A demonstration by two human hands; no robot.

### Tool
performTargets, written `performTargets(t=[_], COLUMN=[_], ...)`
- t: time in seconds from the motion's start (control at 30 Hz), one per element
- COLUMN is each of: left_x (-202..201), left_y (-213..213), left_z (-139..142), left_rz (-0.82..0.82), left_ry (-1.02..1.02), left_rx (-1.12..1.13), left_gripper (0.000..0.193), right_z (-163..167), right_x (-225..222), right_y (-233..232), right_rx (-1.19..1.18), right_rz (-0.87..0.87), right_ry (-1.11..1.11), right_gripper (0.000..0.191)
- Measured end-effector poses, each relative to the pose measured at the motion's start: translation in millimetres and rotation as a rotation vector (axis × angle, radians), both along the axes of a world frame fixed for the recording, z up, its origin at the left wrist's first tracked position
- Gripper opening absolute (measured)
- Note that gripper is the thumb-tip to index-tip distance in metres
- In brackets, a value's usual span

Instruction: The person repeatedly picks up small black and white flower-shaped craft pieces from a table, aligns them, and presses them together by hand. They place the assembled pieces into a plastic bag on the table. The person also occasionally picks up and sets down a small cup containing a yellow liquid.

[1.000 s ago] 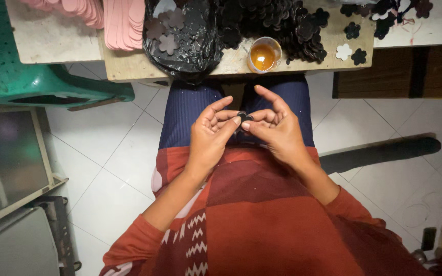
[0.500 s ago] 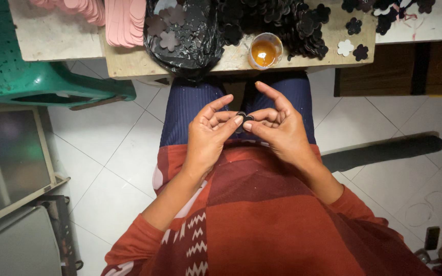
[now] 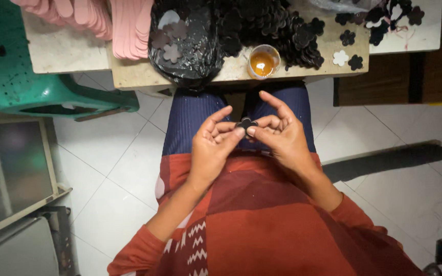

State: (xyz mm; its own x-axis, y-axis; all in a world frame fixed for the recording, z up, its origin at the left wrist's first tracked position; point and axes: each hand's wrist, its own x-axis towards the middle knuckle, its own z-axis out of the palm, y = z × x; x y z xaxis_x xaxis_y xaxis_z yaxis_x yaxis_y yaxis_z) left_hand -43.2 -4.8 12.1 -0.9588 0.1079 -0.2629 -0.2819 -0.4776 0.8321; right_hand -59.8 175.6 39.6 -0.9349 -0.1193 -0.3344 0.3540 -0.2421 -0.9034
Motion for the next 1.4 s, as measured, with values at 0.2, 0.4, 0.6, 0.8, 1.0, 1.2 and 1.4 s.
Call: performTargets(t=[0.2, 0.4, 0.6, 0.8, 1.0, 1.2, 1.4], left_x=[6, 6, 9, 10, 11, 11, 4], left_y=[4, 3, 8, 7, 8, 10, 11], left_z=[-9, -15, -25, -34, -38, -42, -48], left_rz=[0.025, -0.020, -0.076, -0.116, -0.163, -0.163, -0.104], left_ry=[-0.018, -0.039, -0.039, -0.063, -0.081, -0.072, -0.044], left_rx=[-0.102, -0.150, -0.126, -0.108, -0.186, -0.180, -0.260], left_gripper=[0.046, 0.045, 0.043, 0.041, 0.041, 0.040, 0.035], right_z=[-14, -19, -21, -21, -16, -19, -32], right_x=[7, 10, 16, 13, 10, 7, -3], right_y=[5, 12, 9, 13, 12, 19, 30], right_rx=[-0.013, 0.027, 0.065, 0.092, 0.111, 0.098, 0.087], right_rz=[-0.033, -0.059, 0.044, 0.079, 0.080, 0.108, 0.011], right_ry=[0.004, 0.114, 0.030, -0.035, 0.000, -0.021, 0.061], right_gripper=[0.080, 0.080, 0.076, 0.079, 0.076, 0.074, 0.065])
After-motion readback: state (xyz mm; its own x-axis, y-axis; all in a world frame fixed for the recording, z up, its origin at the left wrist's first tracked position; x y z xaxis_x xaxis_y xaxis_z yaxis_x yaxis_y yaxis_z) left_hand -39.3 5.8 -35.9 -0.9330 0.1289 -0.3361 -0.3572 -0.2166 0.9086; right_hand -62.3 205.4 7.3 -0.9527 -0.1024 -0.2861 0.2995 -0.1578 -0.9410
